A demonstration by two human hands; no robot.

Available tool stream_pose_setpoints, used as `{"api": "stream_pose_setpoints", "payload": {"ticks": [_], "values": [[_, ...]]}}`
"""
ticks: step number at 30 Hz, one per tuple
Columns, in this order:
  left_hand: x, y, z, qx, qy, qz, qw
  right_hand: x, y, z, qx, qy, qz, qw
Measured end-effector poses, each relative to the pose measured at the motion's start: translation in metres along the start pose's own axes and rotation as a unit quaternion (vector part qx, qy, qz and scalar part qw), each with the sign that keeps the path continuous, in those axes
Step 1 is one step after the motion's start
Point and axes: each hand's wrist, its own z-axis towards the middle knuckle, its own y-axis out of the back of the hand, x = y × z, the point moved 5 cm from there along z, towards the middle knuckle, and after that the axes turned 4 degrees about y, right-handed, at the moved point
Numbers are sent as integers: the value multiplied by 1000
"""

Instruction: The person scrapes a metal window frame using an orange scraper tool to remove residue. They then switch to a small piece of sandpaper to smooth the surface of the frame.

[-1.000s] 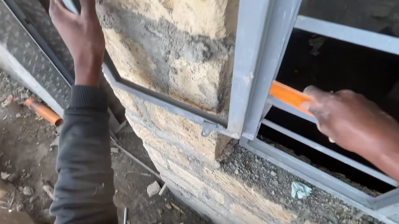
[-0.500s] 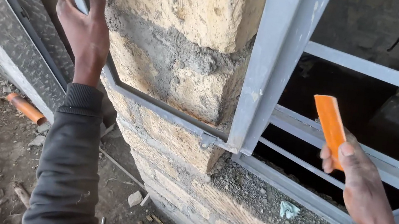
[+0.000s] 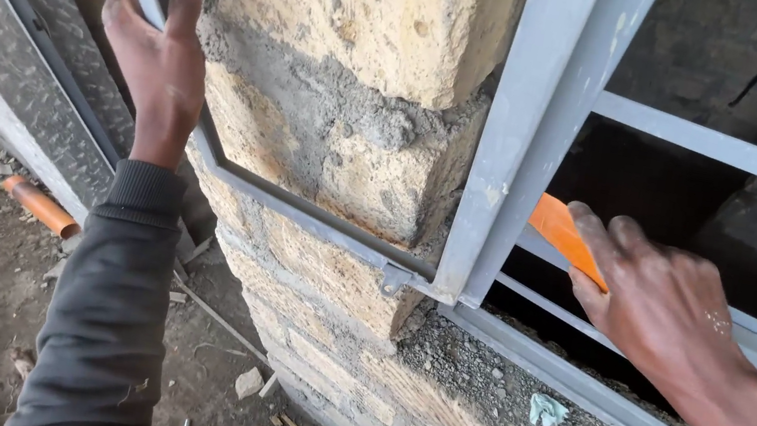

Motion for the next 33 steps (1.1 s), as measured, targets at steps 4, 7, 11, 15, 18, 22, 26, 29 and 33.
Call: {"api": "stream_pose_setpoints", "payload": {"ticks": [4,7,11,15,18,22,26,29,33], "values": [[-21,-1,0,-13,-21,25,999,-6,-1,13,132,-13,93,987],[8,3,-4,-14,91,73,993,-14,16,27,178,-22,158,971],[-26,0,-1,-5,9,15,1000,-13,30,30,199,0,152,968],[-20,-4,-3,6,69,-13,998,-13,54,34,355,-85,195,910],[-24,-8,-10,17,105,-54,993,-6,3,32,257,-34,160,953],[-25,-10,-3,21,50,-8,998,-7,0,30,192,2,163,968],[-23,-11,-5,24,62,-10,998,2,5,22,291,-77,282,911],[-27,-13,-5,26,85,-48,995,12,-13,14,149,29,146,978],[-18,-13,2,11,116,-36,993,27,-11,-5,223,-7,136,965]]}}
